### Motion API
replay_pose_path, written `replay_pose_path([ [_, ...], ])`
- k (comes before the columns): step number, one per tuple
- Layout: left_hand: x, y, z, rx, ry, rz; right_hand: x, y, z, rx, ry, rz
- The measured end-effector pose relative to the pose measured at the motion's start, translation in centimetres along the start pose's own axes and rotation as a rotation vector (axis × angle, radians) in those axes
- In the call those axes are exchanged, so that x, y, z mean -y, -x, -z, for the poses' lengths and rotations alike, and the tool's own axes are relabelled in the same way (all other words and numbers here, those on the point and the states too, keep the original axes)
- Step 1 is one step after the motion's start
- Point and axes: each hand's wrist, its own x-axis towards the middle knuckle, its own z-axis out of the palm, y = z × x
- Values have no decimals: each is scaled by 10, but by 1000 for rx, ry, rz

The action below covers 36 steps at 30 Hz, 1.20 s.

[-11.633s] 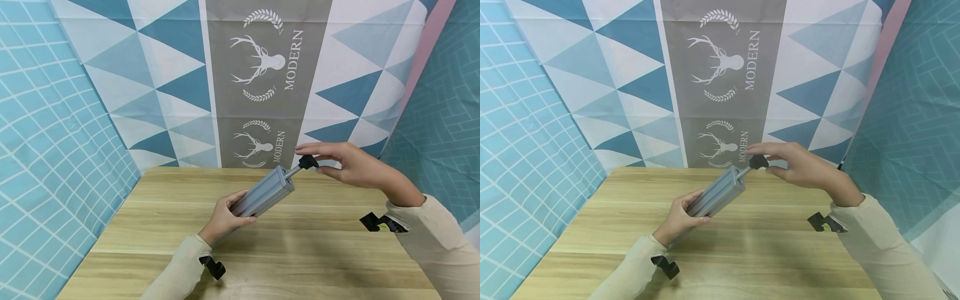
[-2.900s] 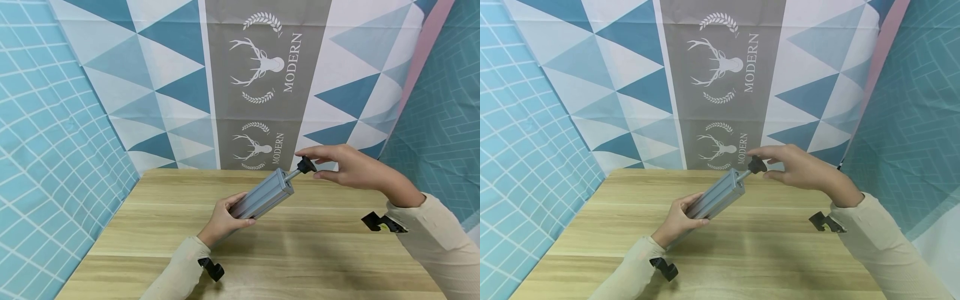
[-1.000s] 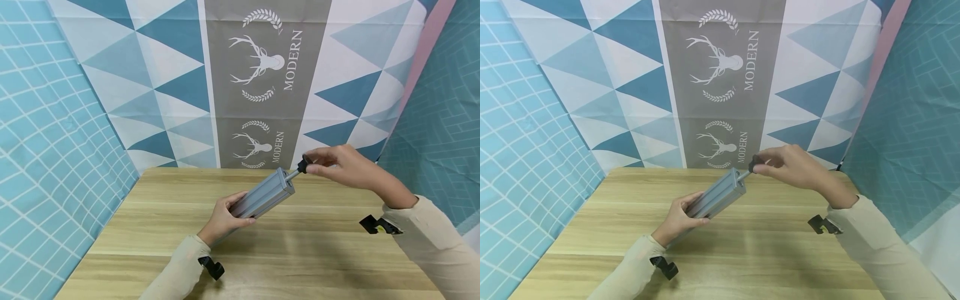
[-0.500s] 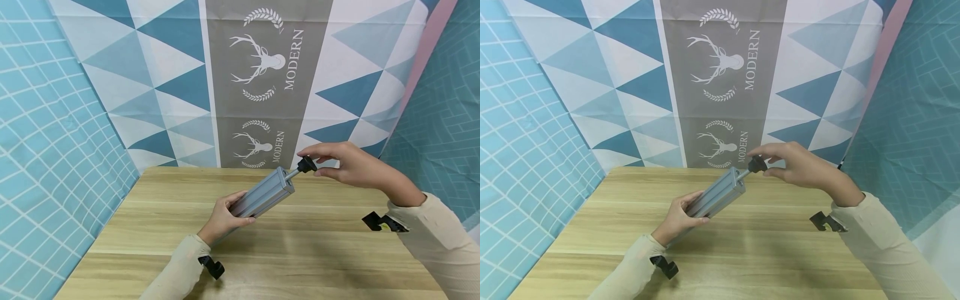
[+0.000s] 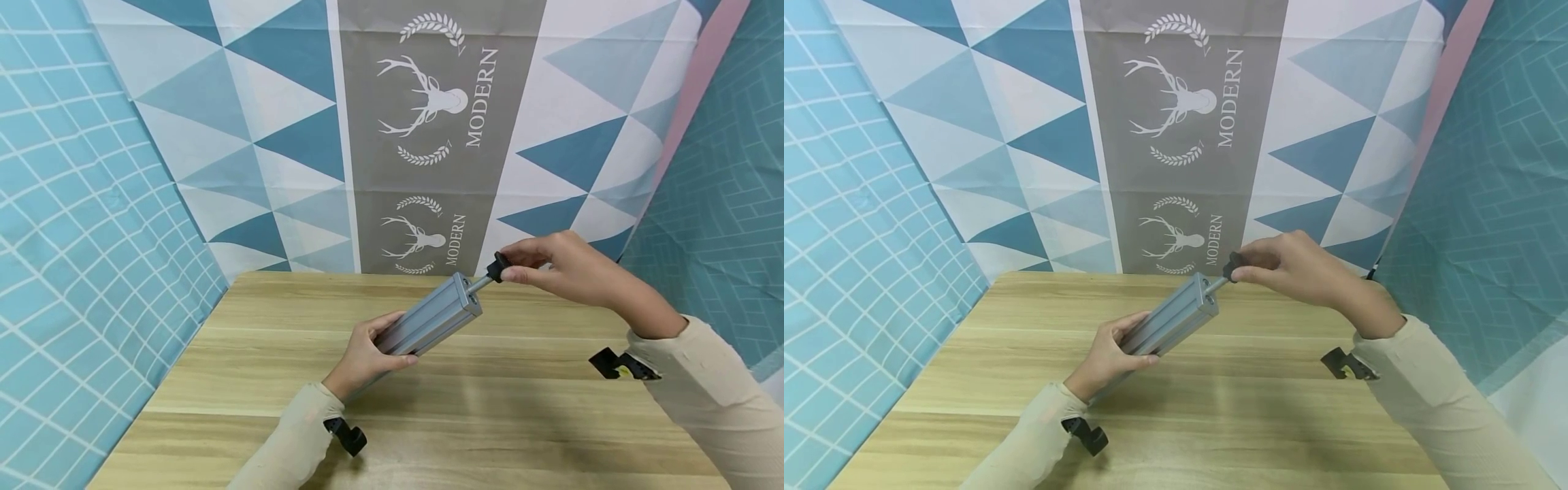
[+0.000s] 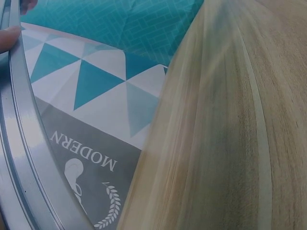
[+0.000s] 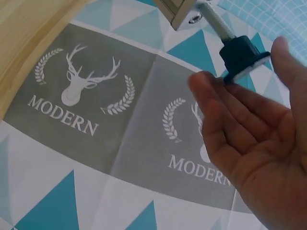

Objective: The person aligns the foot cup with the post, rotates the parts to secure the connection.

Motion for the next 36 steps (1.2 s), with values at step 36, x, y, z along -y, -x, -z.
replay_pose_path([
  [36,4,-2,1,4,-1,-10,0,-2,2,46,7,87],
])
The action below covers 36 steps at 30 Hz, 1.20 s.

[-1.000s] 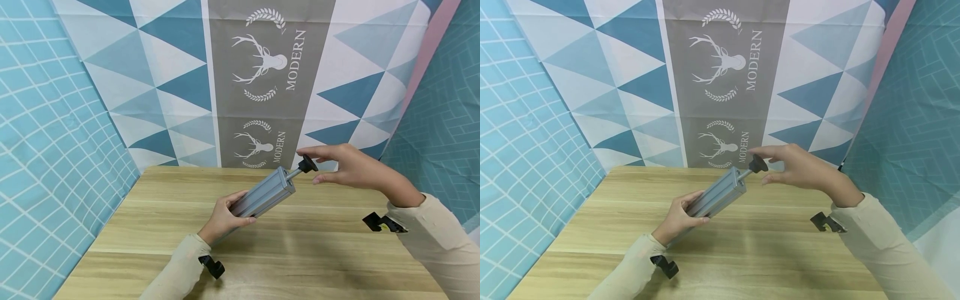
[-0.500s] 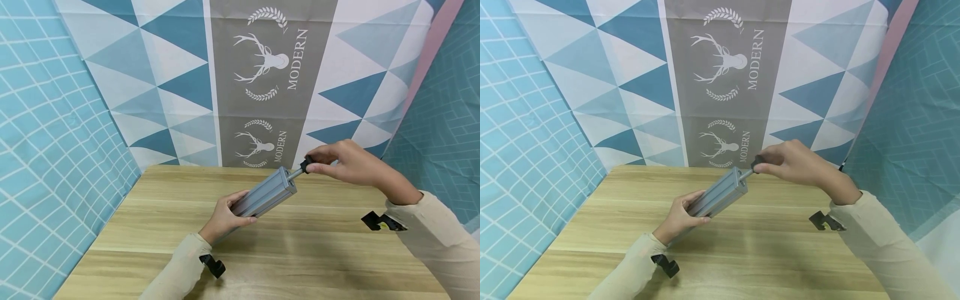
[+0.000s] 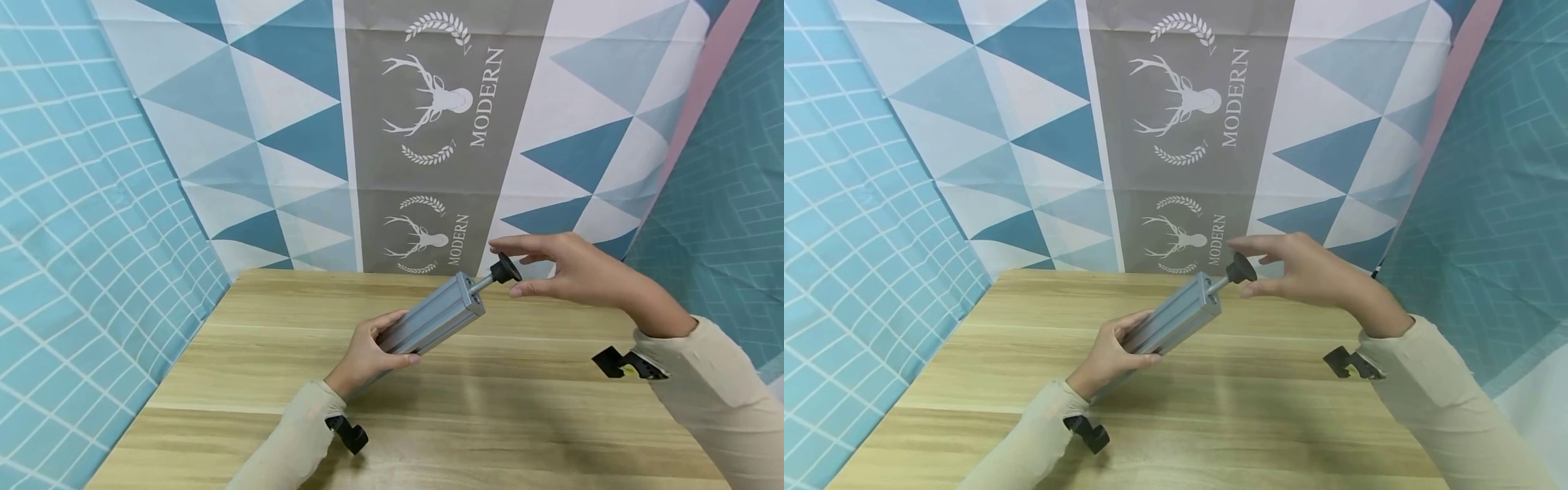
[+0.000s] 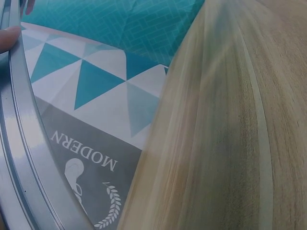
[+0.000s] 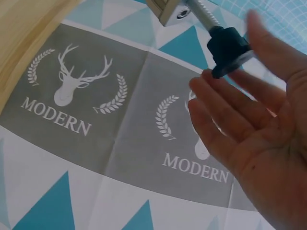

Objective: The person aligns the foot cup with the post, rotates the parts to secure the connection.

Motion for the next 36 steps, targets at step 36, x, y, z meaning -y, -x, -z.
replay_pose_path([
  [36,-4,2,0,-1,-5,24,0,5,-1,50,-99,-91],
])
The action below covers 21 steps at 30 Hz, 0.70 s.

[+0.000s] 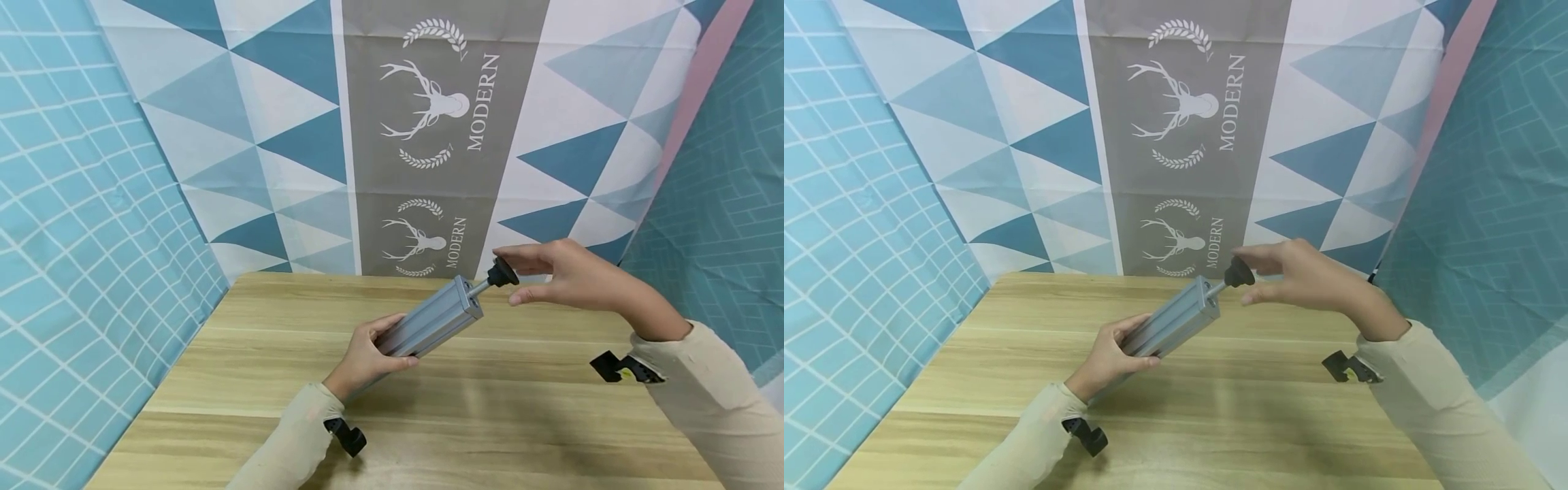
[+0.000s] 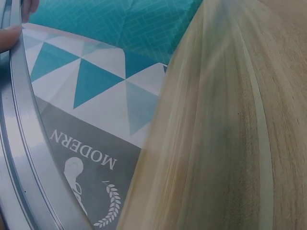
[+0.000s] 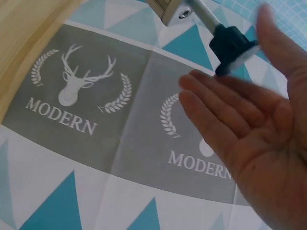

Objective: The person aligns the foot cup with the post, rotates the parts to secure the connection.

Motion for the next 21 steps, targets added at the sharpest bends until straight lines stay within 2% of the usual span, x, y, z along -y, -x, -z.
replay_pose_path([
  [7,1,0,0,-17,-10,-7,0,-3,3,16,109,195],
  [11,0,1,2,-17,-8,-11,0,-7,-1,-37,158,258],
  [15,0,2,2,-24,-6,-11,2,-10,-5,-92,140,206],
  [21,2,0,2,-27,-4,-21,4,-14,-8,-141,38,17],
])
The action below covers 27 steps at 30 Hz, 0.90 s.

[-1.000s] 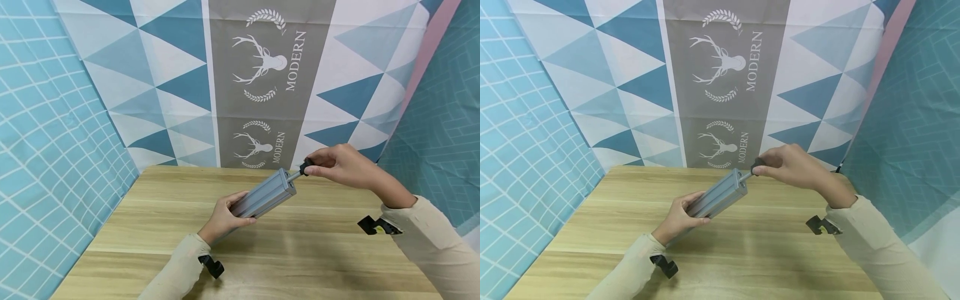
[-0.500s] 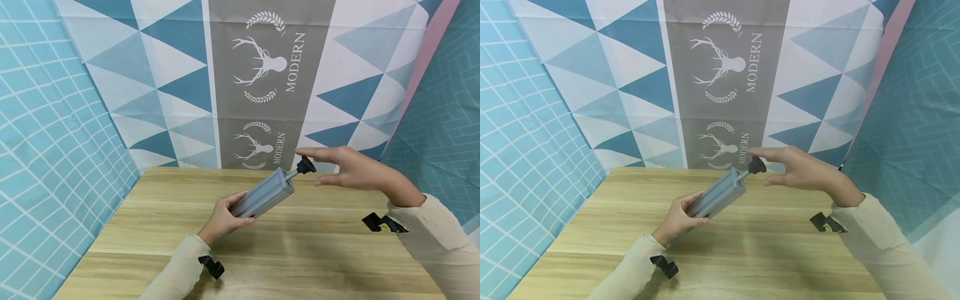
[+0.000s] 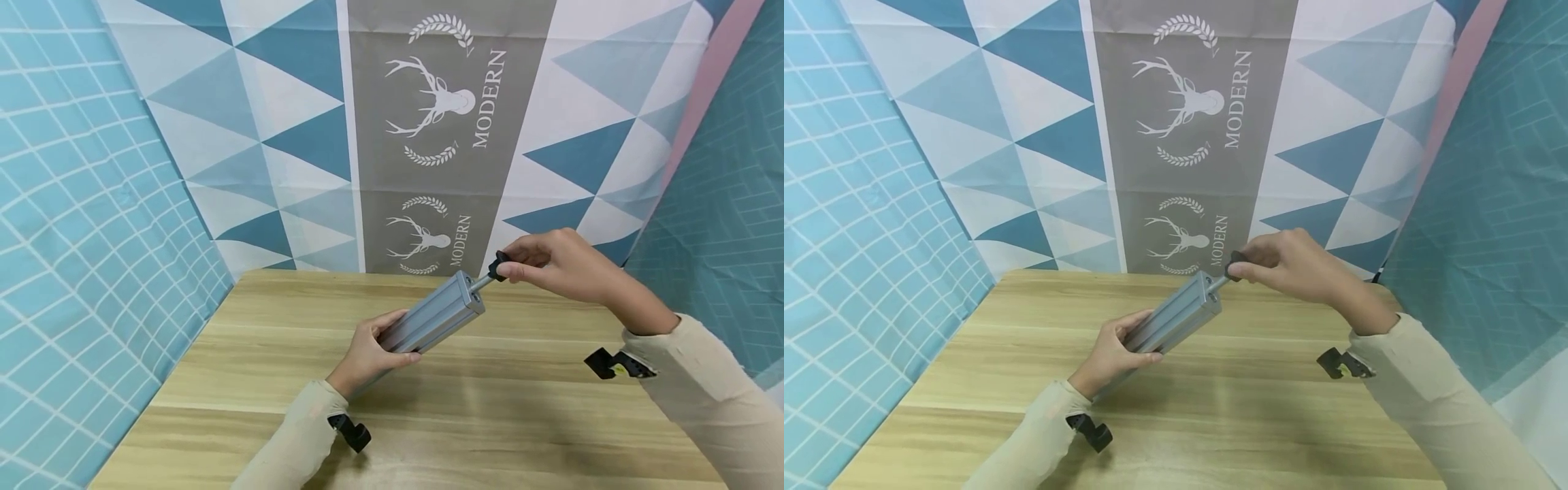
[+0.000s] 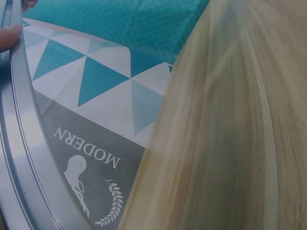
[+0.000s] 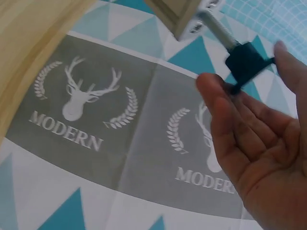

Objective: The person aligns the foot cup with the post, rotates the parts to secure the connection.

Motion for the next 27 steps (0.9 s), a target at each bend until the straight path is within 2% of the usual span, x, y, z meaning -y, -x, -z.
replay_pose_path([
  [3,1,-1,0,-5,1,-9,-2,0,-1,-1,-41,-62],
  [6,1,-1,0,-12,-5,-11,-4,1,-1,25,-32,-47],
  [12,2,-2,0,-10,-3,-8,-8,5,3,98,38,142],
  [15,2,-2,0,-6,-3,-6,-8,4,4,85,71,229],
  [18,2,-2,0,-7,-3,-6,-7,4,4,60,95,273],
  [22,1,-2,0,-7,-6,-8,-4,4,5,47,83,244],
  [27,1,-3,-2,2,-14,-16,-2,4,2,30,45,90],
])
